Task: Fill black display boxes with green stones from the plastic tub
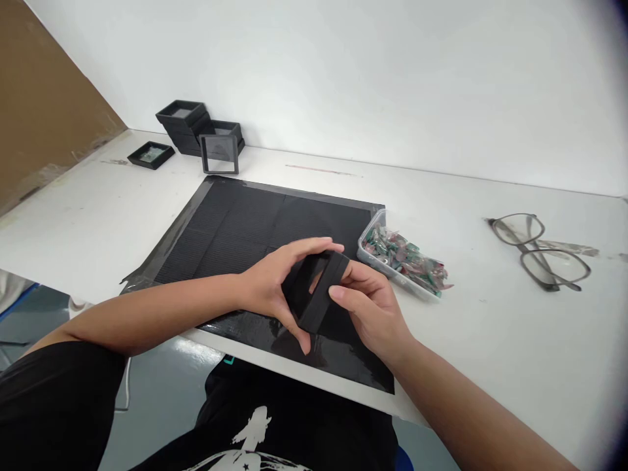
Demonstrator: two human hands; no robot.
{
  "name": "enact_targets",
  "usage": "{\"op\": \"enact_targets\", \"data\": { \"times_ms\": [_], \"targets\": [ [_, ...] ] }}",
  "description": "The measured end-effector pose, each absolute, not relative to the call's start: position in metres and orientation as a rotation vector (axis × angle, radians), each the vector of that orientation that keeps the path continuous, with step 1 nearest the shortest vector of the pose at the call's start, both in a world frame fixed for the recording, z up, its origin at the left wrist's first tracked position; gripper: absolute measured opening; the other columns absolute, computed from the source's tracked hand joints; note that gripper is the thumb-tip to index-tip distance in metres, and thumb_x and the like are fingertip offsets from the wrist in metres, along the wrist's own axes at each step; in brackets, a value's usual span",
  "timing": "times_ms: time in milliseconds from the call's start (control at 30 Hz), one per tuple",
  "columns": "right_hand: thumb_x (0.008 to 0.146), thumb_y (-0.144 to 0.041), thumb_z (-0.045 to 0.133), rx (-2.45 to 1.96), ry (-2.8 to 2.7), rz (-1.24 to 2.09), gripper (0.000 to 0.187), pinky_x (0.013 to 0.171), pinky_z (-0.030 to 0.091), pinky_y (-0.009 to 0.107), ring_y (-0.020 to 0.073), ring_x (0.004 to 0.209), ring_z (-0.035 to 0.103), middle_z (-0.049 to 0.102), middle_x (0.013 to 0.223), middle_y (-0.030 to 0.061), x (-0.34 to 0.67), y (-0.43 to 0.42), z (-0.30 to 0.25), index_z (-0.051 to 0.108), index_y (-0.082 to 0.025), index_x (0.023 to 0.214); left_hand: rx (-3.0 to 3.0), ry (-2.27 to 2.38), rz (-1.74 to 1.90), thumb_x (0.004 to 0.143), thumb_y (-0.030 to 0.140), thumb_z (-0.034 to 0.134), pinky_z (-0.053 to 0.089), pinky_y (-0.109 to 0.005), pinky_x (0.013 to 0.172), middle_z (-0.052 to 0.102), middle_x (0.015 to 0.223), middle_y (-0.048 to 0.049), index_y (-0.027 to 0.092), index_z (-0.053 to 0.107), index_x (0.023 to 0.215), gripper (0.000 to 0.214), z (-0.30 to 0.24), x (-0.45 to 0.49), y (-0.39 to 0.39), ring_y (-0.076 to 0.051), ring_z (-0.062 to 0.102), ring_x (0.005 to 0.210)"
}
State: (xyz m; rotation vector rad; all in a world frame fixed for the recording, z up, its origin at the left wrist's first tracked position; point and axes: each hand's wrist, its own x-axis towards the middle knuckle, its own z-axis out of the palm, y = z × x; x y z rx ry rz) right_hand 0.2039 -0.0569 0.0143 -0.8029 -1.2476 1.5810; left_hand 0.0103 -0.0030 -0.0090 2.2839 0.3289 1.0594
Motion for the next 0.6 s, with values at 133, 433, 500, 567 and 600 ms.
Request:
{"op": "enact_targets", "data": {
  "times_ms": [133, 433, 500, 567, 600],
  "targets": [
    [0.079, -0.027, 0.067, -0.854, -1.181, 1.632, 0.009, 0.066, 0.052, 0.031, 0.0152, 0.064, 0.057, 0.063, 0.069, -0.0008, 0.204, -0.054, 0.012, 0.062, -0.022, 0.073, 2.400, 0.453, 1.046, 0.048, 0.069, 0.088, 0.048, -0.052, 0.112, 0.058, 0.140, -0.0167, 0.028, 0.023, 0.156, 0.133, -0.007, 0.012, -0.007, -0.035, 0.059, 0.128],
    [0.073, -0.030, 0.075, -0.745, -1.186, 1.853, 0.018, 0.061, 0.048, 0.027, 0.0127, 0.062, 0.056, 0.063, 0.069, -0.0017, 0.212, -0.043, 0.000, 0.062, -0.021, 0.080, 2.527, 0.613, 1.041, 0.052, 0.071, 0.085, 0.048, -0.049, 0.107, 0.060, 0.138, -0.0172, 0.024, 0.030, 0.154, 0.124, -0.002, 0.012, -0.020, -0.034, 0.060, 0.124],
    [0.073, -0.032, 0.077, -0.740, -1.180, 1.861, 0.021, 0.062, 0.048, 0.027, 0.0125, 0.063, 0.057, 0.064, 0.071, -0.0017, 0.212, -0.042, -0.001, 0.062, -0.021, 0.083, 2.561, 0.629, 1.024, 0.055, 0.071, 0.084, 0.048, -0.048, 0.107, 0.061, 0.137, -0.0175, 0.022, 0.031, 0.153, 0.122, -0.001, 0.011, -0.020, -0.034, 0.060, 0.124],
    [0.074, -0.035, 0.078, -0.749, -1.194, 1.836, 0.024, 0.063, 0.049, 0.028, 0.0129, 0.064, 0.057, 0.063, 0.073, -0.0015, 0.211, -0.042, 0.000, 0.061, -0.021, 0.083, 2.567, 0.641, 1.005, 0.056, 0.071, 0.083, 0.048, -0.047, 0.108, 0.060, 0.137, -0.0173, 0.022, 0.030, 0.154, 0.121, 0.000, 0.010, -0.020, -0.033, 0.060, 0.125],
    [0.074, -0.037, 0.078, -0.758, -1.214, 1.813, 0.025, 0.063, 0.050, 0.028, 0.0132, 0.064, 0.057, 0.063, 0.073, -0.0015, 0.210, -0.042, 0.001, 0.060, -0.021, 0.082, 2.560, 0.649, 0.998, 0.056, 0.071, 0.083, 0.047, -0.048, 0.108, 0.060, 0.138, -0.0170, 0.023, 0.030, 0.154, 0.121, 0.000, 0.009, -0.020, -0.033, 0.060, 0.125]
  ]
}}
